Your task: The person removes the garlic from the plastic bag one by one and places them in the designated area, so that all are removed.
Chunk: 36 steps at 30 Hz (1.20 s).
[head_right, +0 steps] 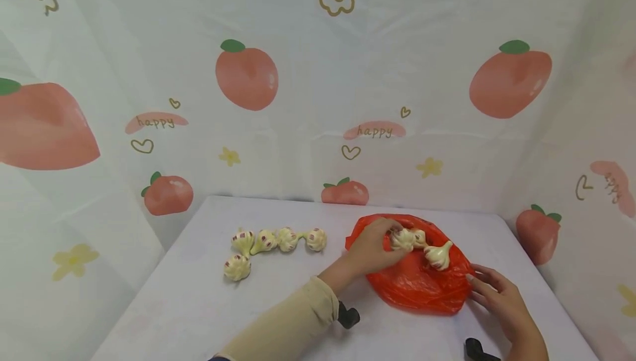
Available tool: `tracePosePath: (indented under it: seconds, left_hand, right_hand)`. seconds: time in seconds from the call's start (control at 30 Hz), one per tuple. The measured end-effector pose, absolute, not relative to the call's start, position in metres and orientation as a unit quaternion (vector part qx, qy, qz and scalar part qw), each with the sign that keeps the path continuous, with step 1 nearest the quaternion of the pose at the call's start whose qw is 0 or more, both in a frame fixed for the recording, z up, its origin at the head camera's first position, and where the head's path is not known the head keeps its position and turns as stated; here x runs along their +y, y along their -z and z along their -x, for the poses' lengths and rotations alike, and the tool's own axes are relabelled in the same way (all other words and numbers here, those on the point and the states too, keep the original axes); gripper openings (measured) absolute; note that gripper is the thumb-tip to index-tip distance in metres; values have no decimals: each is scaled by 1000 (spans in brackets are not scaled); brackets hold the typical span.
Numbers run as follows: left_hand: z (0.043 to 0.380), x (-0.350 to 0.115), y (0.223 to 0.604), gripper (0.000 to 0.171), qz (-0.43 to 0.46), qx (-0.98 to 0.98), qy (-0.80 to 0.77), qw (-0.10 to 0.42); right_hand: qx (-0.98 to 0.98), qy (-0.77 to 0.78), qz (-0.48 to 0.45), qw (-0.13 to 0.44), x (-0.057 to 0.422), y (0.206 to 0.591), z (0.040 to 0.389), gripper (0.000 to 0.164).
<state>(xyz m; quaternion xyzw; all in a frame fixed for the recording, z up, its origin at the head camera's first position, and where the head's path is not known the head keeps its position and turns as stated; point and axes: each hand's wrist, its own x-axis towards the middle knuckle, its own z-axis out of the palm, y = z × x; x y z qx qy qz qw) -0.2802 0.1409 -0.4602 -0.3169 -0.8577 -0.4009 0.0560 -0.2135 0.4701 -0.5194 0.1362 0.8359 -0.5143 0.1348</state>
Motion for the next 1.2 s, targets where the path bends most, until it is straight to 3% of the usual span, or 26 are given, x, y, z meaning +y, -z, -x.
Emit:
tracePosePath:
  seconds: [0.67, 1.2]
  left_hand:
    - [270, 46, 459, 36, 299, -846, 417, 143]
    - [246, -47, 480, 41, 189, -873, 426, 145]
  right_hand:
    - [825, 525, -153, 141, 467, 523, 212, 96]
    - [827, 523, -150, 140, 468, 520, 213, 96]
